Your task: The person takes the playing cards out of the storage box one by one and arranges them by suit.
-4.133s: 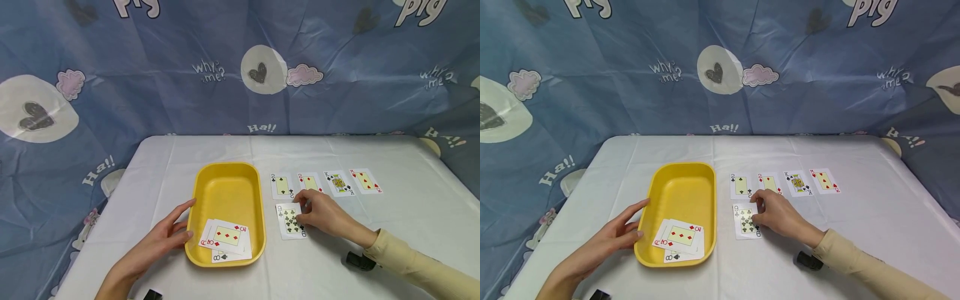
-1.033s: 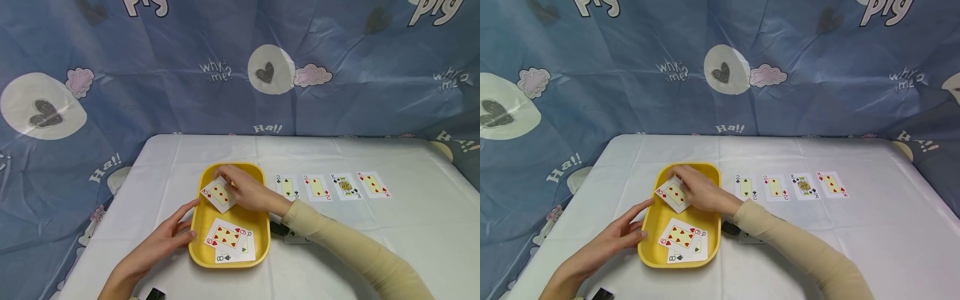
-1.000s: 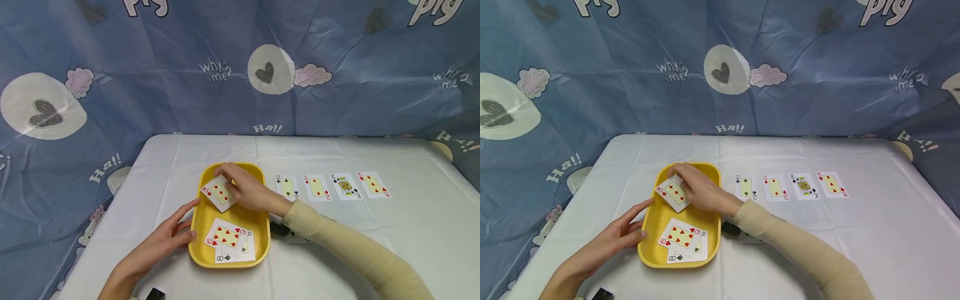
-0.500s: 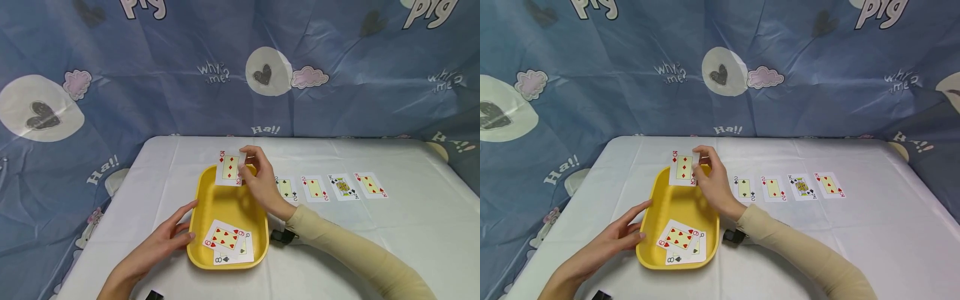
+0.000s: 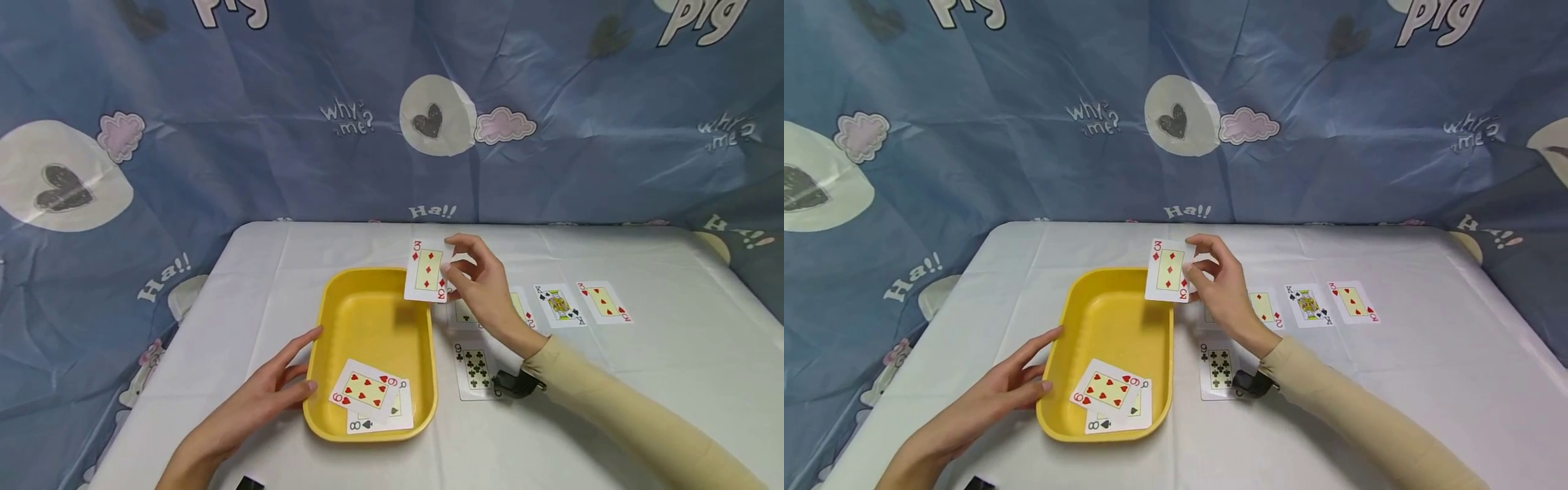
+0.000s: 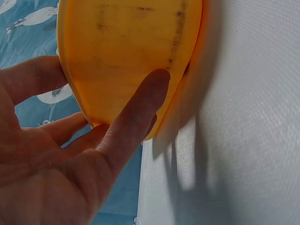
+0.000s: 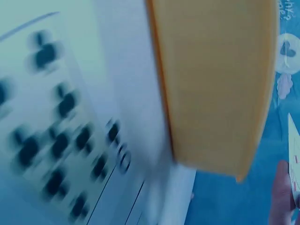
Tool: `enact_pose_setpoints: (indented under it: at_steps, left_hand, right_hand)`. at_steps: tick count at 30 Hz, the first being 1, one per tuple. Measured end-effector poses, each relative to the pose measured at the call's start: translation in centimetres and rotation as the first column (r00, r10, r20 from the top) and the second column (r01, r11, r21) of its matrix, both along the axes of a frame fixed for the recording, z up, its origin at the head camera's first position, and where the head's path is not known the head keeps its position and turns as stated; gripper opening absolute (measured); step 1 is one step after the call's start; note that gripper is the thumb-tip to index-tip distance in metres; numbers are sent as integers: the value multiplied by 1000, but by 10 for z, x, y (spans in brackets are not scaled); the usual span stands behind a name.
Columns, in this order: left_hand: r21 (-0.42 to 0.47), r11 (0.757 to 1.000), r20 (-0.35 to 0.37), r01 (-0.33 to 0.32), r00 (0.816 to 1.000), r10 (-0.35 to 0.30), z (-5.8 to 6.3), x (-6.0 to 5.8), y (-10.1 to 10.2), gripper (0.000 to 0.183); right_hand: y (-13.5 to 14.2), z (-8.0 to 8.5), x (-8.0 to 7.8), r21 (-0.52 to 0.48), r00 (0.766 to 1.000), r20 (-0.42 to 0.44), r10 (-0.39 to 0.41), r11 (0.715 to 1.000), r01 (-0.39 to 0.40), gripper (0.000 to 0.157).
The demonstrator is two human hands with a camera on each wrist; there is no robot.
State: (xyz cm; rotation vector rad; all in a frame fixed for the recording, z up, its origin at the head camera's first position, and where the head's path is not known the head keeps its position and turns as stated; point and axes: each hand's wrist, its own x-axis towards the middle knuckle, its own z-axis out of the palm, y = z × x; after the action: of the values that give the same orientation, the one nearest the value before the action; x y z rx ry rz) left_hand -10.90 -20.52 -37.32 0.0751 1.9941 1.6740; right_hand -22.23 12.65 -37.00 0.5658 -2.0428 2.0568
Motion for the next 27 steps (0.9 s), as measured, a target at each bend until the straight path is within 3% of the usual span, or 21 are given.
enact_pose_setpoints:
  at_steps: [5,13,22,27]
  left_hand:
    - [-12,1000,3,-4,1000,4,-1,1,0,72]
    - [-8,1000,-6,-4,1000,4,0,1,-1,72]
    - [-15,1000,-10,-6,1000,6,2,0,0,72]
    - [-19,1000,-4,-2,1000,1,1,0,1,72]
  right_hand:
    - [31,2,9,118,998,60,-12,993,5,41]
    - [86,2,31,314,980,200,1,947,-66,41]
    - [135,-10,49,473,950,310,22,863,-175,39]
    - [149,-16,60,572,953,303,-23,804,-162,38]
